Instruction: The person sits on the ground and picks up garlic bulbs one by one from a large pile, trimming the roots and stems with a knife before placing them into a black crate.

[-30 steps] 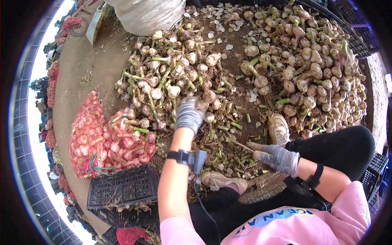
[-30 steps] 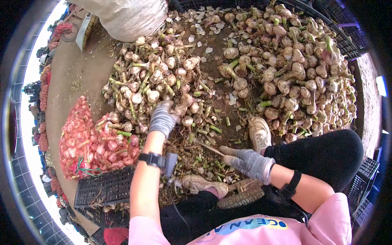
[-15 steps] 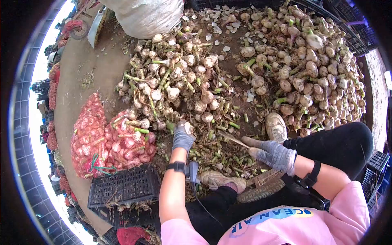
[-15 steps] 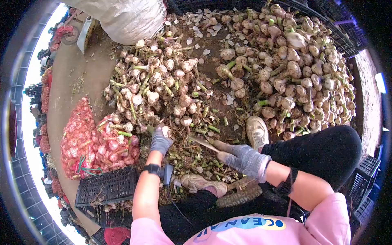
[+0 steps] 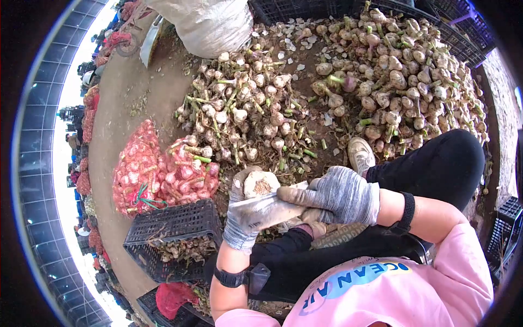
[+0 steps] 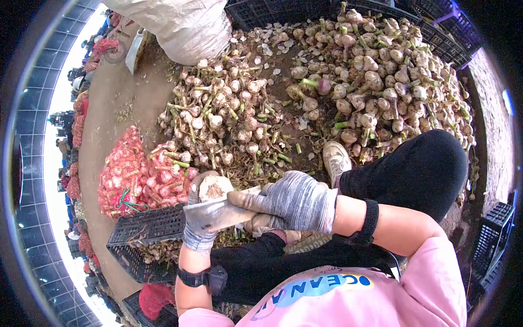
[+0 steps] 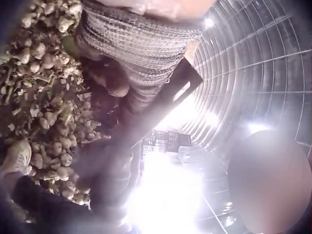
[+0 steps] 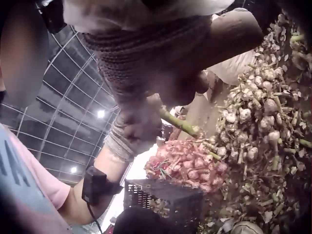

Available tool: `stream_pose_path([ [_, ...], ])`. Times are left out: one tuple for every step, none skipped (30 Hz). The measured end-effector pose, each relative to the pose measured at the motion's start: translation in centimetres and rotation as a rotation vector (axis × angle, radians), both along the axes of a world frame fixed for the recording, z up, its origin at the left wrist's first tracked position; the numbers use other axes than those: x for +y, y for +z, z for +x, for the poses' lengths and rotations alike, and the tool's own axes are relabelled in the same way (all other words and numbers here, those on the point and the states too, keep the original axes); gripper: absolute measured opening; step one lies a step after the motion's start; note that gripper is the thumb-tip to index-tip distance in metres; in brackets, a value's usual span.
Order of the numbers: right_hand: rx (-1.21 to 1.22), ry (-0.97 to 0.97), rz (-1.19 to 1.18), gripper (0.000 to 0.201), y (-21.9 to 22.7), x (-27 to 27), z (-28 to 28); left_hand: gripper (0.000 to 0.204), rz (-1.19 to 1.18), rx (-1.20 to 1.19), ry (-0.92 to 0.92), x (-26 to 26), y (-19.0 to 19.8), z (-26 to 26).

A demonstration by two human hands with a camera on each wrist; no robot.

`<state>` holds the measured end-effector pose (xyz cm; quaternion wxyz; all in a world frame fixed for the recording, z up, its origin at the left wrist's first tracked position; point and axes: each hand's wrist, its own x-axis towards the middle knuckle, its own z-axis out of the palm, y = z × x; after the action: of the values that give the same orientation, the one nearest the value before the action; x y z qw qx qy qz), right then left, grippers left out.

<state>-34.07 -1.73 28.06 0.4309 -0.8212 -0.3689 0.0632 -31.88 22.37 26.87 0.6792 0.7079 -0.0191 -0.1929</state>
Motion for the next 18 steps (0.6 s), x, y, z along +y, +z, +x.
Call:
stream_pose_path([
  [-0.005, -0.003, 0.002, 0.064, 0.6, 0.0, -0.1, 0.073, -0.004, 0.01, -0.016, -0.3, 0.5, -0.2],
  [-0.011, 0.005, -0.015, 0.062, 1.0, 0.0, -0.2, 0.078, -0.009, 0.02, -0.033, -0.6, 1.1, -0.4],
  [-0.016, 0.015, -0.032, 0.06, 1.4, 0.0, -0.3, 0.086, 0.029, -0.043, -0.04, -1.4, 1.7, -0.8],
  [-0.018, 0.015, -0.03, 0.06, 1.5, -0.1, -0.3, 0.093, 0.066, -0.107, -0.048, -1.8, 2.1, -0.9],
  [-0.008, 0.036, -0.037, 0.06, 1.7, -0.1, -0.3, 0.099, 0.164, -0.203, -0.097, -1.6, 1.8, -1.1],
  [0.002, 0.056, -0.046, 0.06, 1.7, -0.2, -0.4, 0.099, 0.165, -0.203, -0.099, -2.1, 2.1, -1.2],
  [0.002, 0.054, -0.046, 0.06, 1.8, -0.3, -0.5, 0.094, 0.269, -0.365, -0.092, -2.9, 2.6, -1.3],
  [-0.023, 0.053, -0.057, 0.061, 1.8, -0.3, -0.6, 0.09, 0.373, -0.525, -0.085, -3.4, 3.0, -1.4],
  [-0.047, 0.05, -0.068, 0.062, 1.8, -0.4, -0.7, 0.09, 0.373, -0.524, -0.089, -3.8, 3.3, -1.4],
  [-0.045, 0.047, -0.067, 0.062, 1.8, -0.4, -0.8, 0.083, 0.377, -0.407, -0.132, -4.0, 3.5, -1.3],
  [-0.045, 0.041, -0.088, 0.064, 1.7, -0.5, -0.9, 0.077, 0.379, -0.289, -0.174, -4.3, 3.7, -1.3],
  [-0.045, 0.035, -0.109, 0.067, 1.6, -0.6, -1.0, 0.074, 0.379, -0.23, -0.198, -4.5, 3.6, -1.3],
  [-0.042, 0.031, -0.108, 0.067, 1.3, -0.8, -0.9, 0.072, 0.381, -0.17, -0.221, -4.6, 3.4, -1.3],
  [-0.049, 0.017, -0.112, 0.069, 0.7, -1.0, -0.8, 0.07, 0.499, -0.435, -0.178, -4.8, 2.8, -1.4],
  [-0.056, 0.005, -0.116, 0.071, 0.3, -1.1, -0.8, 0.068, 0.685, -0.655, -0.221, -4.7, 2.4, -1.3],
  [-0.054, 0.006, -0.116, 0.071, -0.1, -1.1, -0.8, 0.066, 0.877, -0.881, -0.223, -4.5, 1.9, -1.2],
  [-0.054, -0.015, -0.114, 0.073, -0.5, -1.2, -0.8, 0.067, 0.914, -0.959, -0.201, -4.5, 1.3, -1.2],
  [-0.053, -0.041, -0.11, 0.075, -0.7, -1.2, -0.8, 0.068, 0.948, -1.037, -0.183, -4.6, 1.1, -1.2],
])
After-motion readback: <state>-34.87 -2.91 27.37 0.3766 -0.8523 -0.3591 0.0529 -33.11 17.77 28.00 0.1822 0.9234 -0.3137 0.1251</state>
